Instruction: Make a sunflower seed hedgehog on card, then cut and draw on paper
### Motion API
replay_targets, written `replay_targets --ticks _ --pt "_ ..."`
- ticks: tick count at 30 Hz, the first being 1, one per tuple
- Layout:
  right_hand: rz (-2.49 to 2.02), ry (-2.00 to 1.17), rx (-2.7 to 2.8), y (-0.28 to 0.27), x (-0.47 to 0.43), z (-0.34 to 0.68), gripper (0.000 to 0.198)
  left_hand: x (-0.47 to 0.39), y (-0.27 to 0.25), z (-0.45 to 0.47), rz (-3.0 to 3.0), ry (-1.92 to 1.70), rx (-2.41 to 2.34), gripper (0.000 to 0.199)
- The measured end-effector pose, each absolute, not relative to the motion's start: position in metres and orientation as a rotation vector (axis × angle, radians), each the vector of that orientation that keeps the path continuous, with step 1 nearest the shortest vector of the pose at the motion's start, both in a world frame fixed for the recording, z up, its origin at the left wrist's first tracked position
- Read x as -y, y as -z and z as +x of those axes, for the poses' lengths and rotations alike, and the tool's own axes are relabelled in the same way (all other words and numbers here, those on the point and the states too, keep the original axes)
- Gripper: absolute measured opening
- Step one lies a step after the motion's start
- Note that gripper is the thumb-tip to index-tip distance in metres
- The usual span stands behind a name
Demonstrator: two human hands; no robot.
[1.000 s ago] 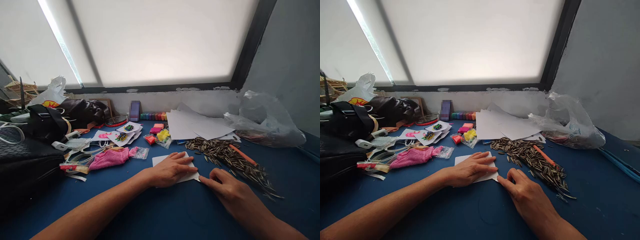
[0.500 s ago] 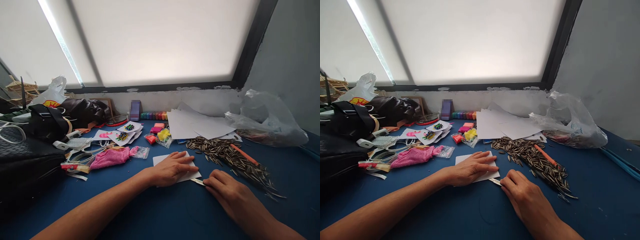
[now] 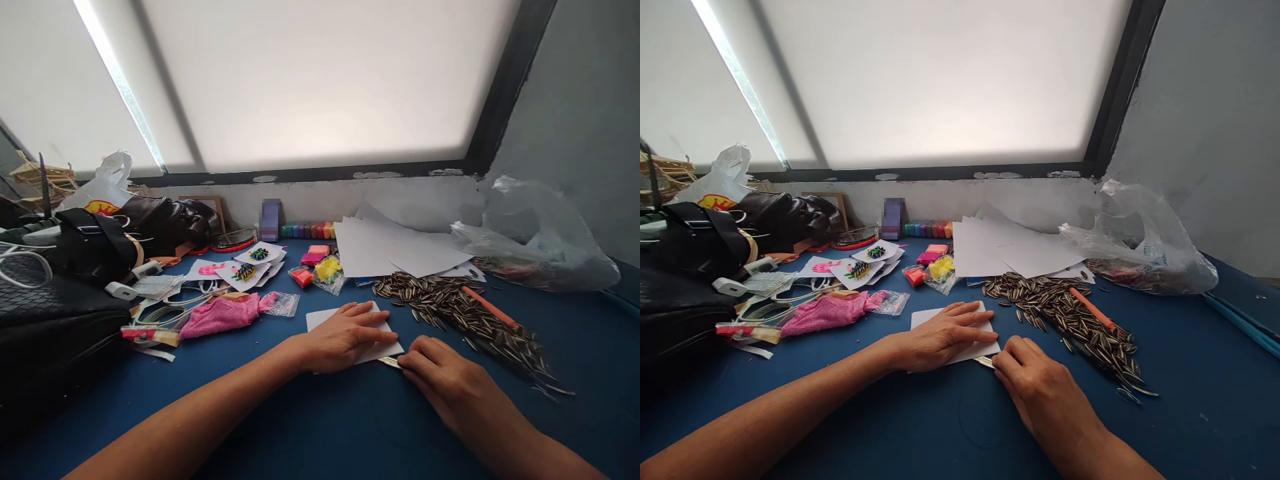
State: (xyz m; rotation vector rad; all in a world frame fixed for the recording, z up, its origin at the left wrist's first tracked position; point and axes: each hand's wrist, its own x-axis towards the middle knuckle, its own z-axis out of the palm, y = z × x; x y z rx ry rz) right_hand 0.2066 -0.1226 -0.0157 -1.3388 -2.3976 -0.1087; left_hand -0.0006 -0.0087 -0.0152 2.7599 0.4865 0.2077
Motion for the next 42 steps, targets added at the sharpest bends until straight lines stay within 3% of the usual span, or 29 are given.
replay_targets --ticks 13,19,22,28,34,42 --pt "-1.385 0.105 2.363 0.013 0.122 0.208 0.028 0.008 0.015 0.000 2.676 -0.257 -0.534 0.044" --pt "-1.442 0.143 2.307 0.006 0.121 0.217 0.032 0.013 0.016 0.006 2.440 -0.469 -0.721 0.058" --pt "-1.474 0.148 2.288 0.006 0.120 0.221 0.033 0.016 0.014 0.009 2.335 -0.592 -0.798 0.055" --pt "-1.518 0.100 2.275 0.009 0.118 0.223 0.029 0.012 -0.005 0.003 2.874 -0.280 -0.562 0.028" --pt "-1.457 -0.018 2.294 0.008 0.121 0.224 0.025 0.000 -0.002 -0.015 2.804 -0.148 -0.576 0.043" --pt "-1.499 0.053 2.202 0.006 0.119 0.232 0.020 0.007 0.017 -0.007 2.705 -0.371 -0.810 0.041"
